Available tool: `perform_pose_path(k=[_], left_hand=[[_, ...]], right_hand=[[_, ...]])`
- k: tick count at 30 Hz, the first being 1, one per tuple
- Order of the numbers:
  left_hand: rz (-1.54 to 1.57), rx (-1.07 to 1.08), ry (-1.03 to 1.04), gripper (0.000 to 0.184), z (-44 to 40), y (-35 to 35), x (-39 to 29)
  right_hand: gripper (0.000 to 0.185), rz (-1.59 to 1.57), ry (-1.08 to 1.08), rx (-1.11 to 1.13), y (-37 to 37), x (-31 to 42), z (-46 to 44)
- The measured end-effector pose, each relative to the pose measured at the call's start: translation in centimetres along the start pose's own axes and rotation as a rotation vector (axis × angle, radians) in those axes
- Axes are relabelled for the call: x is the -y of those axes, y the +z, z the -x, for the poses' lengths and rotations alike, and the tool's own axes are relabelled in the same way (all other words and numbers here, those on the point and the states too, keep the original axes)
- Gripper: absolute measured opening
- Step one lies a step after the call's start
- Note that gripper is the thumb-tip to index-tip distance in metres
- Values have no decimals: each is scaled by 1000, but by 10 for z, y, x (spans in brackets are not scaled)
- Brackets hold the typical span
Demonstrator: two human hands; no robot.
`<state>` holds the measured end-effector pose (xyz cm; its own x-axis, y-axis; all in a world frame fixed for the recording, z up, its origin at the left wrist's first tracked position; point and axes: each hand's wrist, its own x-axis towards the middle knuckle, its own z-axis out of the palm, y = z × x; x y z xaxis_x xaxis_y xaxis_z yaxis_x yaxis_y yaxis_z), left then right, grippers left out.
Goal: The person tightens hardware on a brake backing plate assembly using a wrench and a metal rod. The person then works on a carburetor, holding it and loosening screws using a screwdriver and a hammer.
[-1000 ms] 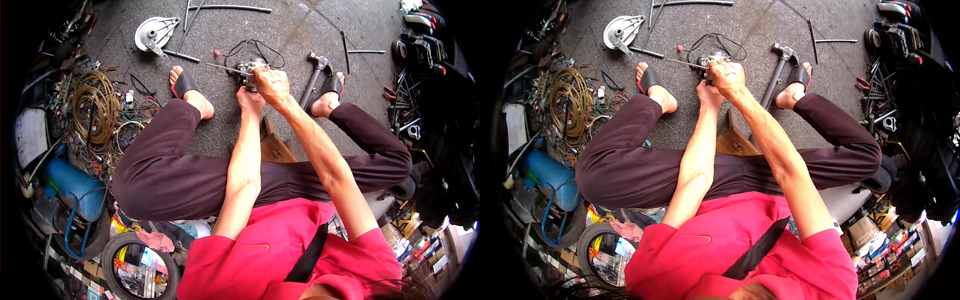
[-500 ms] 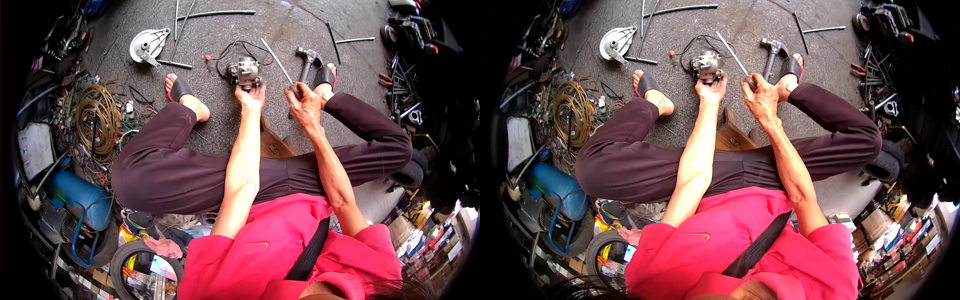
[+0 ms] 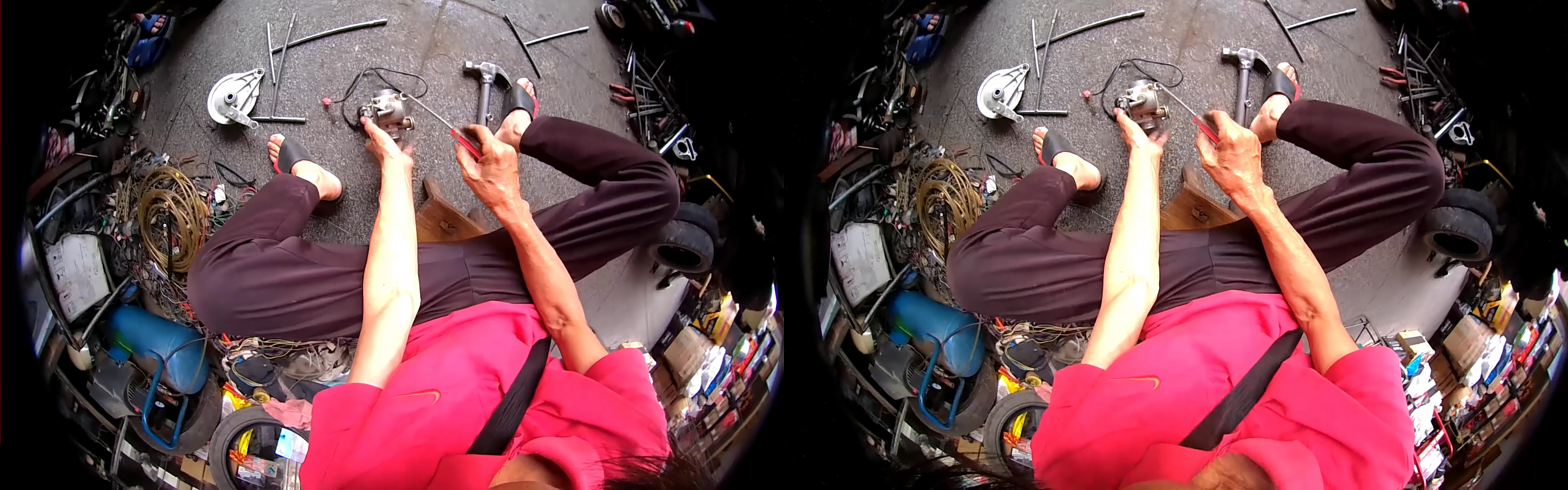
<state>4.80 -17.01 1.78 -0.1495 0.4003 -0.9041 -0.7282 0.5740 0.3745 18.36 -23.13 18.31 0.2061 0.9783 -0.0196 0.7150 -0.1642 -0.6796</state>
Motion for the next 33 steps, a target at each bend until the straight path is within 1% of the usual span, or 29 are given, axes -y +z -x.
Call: perform_pose_path(k=[1,4,5,8,9,12,13,16,17,20,21,24,25,26,28,31,33], left_hand=[[-63,-171,54,91,18,13,-9],[-407,-245,531,85,5,13,-5],[-612,-387,783,76,0,14,0],[-1002,-269,841,70,33,22,-20],[-1008,-243,896,68,26,22,-17],[-1175,-95,1081,69,8,18,-18],[-1140,-9,999,69,5,17,-21],[-1205,66,1081,67,1,15,-27],[-1245,43,1065,65,1,16,-27],[-1323,11,1025,64,8,22,-30],[-1336,16,1080,63,9,22,-30],[-1380,-30,931,61,26,23,-16],[-1328,-31,996,61,22,19,-4],[-1309,-14,976,61,24,17,5],[-1268,-52,930,59,29,17,16],[-1167,-72,822,53,31,19,14],[-1109,-83,828,48,17,16,18]], right_hand=[[23,5,-17,-10,1,0,0],[21,47,-63,-37,1,8,-4],[21,68,-79,-40,1,11,-6],[19,99,-128,-50,2,17,-12],[19,105,-144,-54,3,18,-14],[17,130,-165,-47,3,22,-19],[19,134,-174,-37,2,24,-21],[22,162,-117,-11,-1,29,-25],[25,177,-94,8,-1,30,-26],[25,179,-56,-20,-2,31,-29],[24,181,-48,-26,-3,31,-29],[24,132,-61,-54,-6,30,-30],[23,140,-55,-57,-8,30,-30],[23,147,-48,-61,-10,29,-31],[22,166,-25,-58,-14,29,-27],[21,202,18,-43,-20,29,-26],[21,193,35,-38,-21,28,-24]])
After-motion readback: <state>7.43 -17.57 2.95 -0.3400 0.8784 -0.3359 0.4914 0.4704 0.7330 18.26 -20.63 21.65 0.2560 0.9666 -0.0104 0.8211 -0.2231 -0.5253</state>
